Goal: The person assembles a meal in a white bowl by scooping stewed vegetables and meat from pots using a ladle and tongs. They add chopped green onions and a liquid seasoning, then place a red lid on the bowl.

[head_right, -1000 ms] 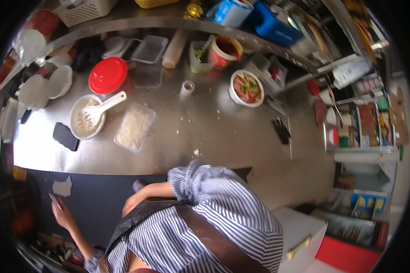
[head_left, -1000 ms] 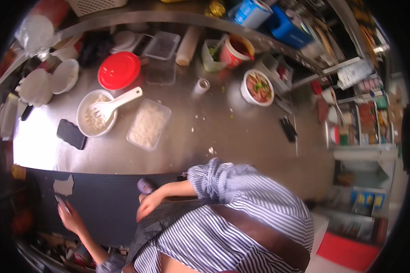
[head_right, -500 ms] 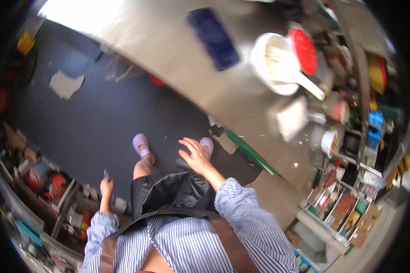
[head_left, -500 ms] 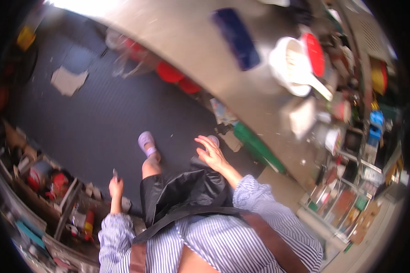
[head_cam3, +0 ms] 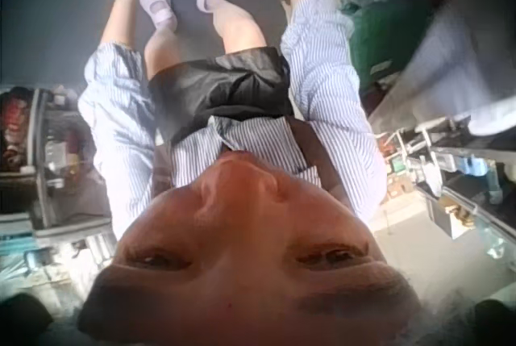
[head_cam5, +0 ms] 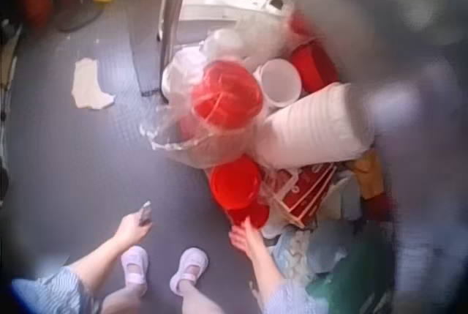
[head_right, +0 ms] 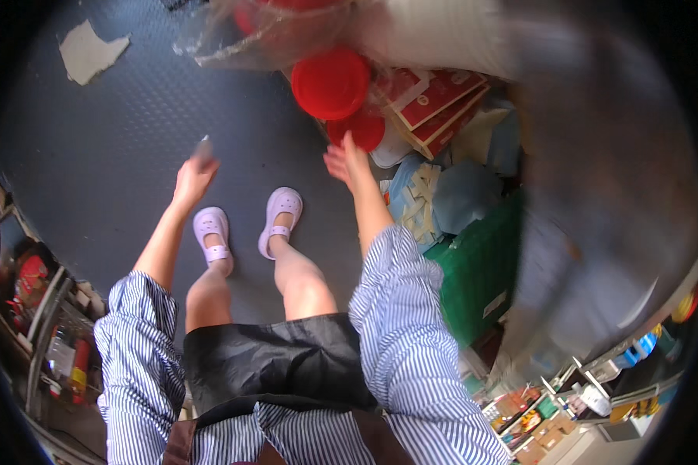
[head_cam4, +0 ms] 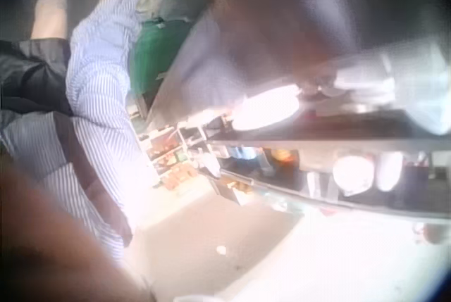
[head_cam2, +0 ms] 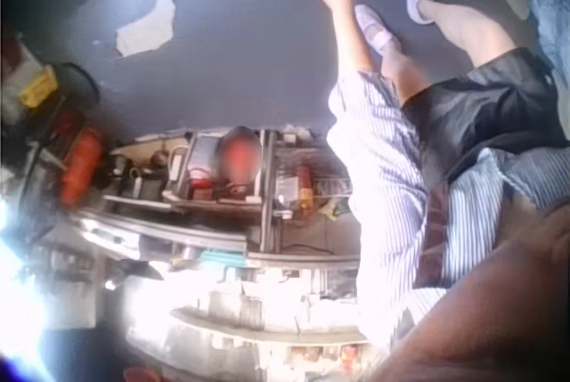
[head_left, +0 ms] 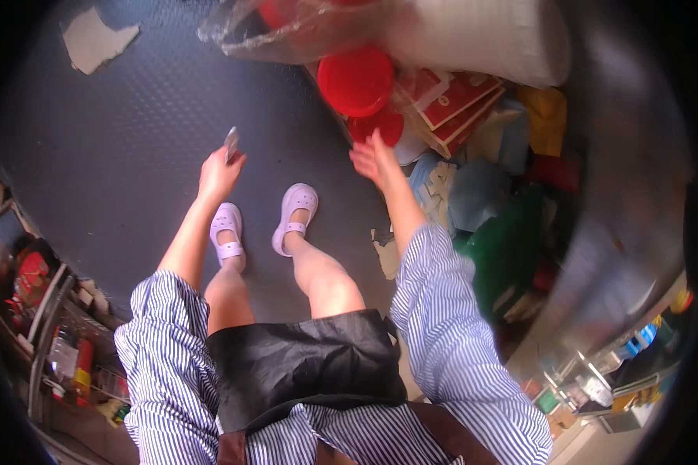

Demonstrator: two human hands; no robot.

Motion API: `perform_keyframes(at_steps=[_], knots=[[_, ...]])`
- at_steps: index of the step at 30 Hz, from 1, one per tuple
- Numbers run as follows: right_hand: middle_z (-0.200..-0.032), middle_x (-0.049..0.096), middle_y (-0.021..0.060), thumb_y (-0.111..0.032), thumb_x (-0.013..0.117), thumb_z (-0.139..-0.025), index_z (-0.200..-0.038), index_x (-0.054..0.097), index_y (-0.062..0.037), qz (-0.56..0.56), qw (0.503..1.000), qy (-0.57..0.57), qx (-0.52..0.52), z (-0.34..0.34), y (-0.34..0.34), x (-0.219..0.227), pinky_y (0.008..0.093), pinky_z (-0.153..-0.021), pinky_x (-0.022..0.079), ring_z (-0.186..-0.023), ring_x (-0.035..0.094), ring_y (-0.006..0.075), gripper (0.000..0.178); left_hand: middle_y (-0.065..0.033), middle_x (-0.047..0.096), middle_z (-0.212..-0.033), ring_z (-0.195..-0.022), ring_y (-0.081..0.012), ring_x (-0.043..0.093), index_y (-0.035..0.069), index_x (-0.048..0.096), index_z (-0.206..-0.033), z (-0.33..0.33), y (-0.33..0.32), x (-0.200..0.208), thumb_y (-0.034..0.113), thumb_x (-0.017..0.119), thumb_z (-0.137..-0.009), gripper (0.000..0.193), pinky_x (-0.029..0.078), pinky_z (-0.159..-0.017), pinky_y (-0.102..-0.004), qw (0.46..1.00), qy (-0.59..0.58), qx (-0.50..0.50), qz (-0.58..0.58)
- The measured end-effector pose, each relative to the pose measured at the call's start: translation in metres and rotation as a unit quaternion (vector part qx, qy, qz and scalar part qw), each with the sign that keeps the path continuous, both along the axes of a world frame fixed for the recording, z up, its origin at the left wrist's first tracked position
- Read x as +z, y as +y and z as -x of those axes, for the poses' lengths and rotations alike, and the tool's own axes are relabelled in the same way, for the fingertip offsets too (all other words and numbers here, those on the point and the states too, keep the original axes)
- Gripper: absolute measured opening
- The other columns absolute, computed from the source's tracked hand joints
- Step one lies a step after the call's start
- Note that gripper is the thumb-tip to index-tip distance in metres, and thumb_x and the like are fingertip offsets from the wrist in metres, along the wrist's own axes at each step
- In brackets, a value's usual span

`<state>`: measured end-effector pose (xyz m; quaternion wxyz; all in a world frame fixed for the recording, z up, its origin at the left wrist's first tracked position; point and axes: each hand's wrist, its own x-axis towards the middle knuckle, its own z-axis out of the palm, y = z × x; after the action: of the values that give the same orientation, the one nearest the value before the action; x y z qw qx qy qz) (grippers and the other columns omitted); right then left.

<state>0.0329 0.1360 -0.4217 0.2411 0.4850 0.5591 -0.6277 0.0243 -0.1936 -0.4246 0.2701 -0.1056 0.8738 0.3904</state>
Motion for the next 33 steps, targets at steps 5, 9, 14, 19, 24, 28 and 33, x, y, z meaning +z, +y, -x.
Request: perform_keyframes(at_steps=[5,9,14,19,24,28,33], knots=[[-0.107,0.058,0.0173,-0.046,0.045,-0.091,-0.123,0.038,-0.0029,0.004,0.996,0.027,-0.083,0.066,-0.001,-0.049,0.0365,-0.071,0.049,-0.091,0.061,0.0288,0.054,-0.0111,0.063,-0.069,-0.065,-0.0197,0.062,0.0,0.062,-0.084,0.02,0.072,-0.037,0.029,0.065,-0.078,0.03,0.048,-0.063,-0.0334,0.975,-0.061,0.122,-0.175],[-0.093,0.063,0.0124,-0.026,0.043,-0.092,-0.116,0.047,-0.005,0.059,0.983,0.057,-0.165,0.044,0.027,-0.044,0.0299,-0.061,0.046,-0.078,0.062,0.0249,0.033,-0.0023,0.061,-0.067,-0.059,-0.0089,0.057,0.004,0.063,-0.082,0.02,0.102,-0.042,0.038,0.069,-0.076,0.036,0.045,-0.055,-0.0243,0.937,-0.065,0.181,-0.291],[-0.105,0.062,0.0094,-0.026,0.044,-0.09,-0.116,0.049,-0.0085,0.16,0.961,0.031,-0.224,0.022,0.062,-0.039,0.0324,-0.069,0.048,-0.088,0.061,0.0244,0.032,-0.0052,0.062,-0.076,-0.061,-0.011,0.057,0.0,0.062,-0.091,0.041,0.144,-0.038,0.036,0.069,-0.077,0.039,0.046,-0.057,-0.0257,0.897,-0.108,0.246,-0.351],[-0.126,0.052,0.0074,-0.031,0.05,-0.089,-0.124,0.046,-0.011,0.116,0.968,0.072,-0.209,0.046,0.026,-0.042,0.0357,-0.085,0.047,-0.113,0.052,0.0241,0.04,-0.0075,0.062,-0.084,-0.061,-0.0128,0.057,-0.001,0.059,-0.104,0.07,0.14,-0.054,0.03,0.066,-0.08,0.04,0.045,-0.056,-0.0271,0.88,-0.1,0.295,-0.357],[-0.126,0.052,0.008,-0.035,0.052,-0.088,-0.127,0.044,-0.0099,0.116,0.973,0.129,-0.151,0.061,0.027,-0.052,0.0409,-0.09,0.046,-0.114,0.051,0.0258,0.046,-0.0086,0.064,-0.086,-0.064,-0.0143,0.06,-0.003,0.058,-0.105,0.08,0.167,-0.051,0.031,0.063,-0.082,0.041,0.046,-0.06,-0.0272,0.874,-0.055,0.246,-0.416],[-0.126,0.051,0.0104,-0.037,0.051,-0.089,-0.128,0.042,-0.0065,0.139,0.973,0.105,-0.154,0.066,0.022,-0.054,0.0444,-0.094,0.044,-0.115,0.05,0.0271,0.051,-0.0127,0.063,-0.085,-0.078,-0.0184,0.062,-0.002,0.056,-0.101,0.068,0.187,-0.057,0.031,0.071,-0.074,0.045,0.047,-0.066,-0.0302,0.914,0.03,0.241,-0.326],[-0.126,0.05,0.0101,-0.039,0.044,-0.09,-0.127,0.044,-0.0065,0.173,0.955,0.181,-0.158,0.048,0.041,-0.061,0.0403,-0.096,0.04,-0.114,0.049,0.0261,0.049,-0.0176,0.058,-0.1,-0.091,-0.0306,0.058,-0.002,0.053,-0.111,0.057,0.222,-0.006,0.034,0.076,-0.067,0.061,0.046,-0.078,-0.0369,0.951,0.119,0.134,-0.253]])
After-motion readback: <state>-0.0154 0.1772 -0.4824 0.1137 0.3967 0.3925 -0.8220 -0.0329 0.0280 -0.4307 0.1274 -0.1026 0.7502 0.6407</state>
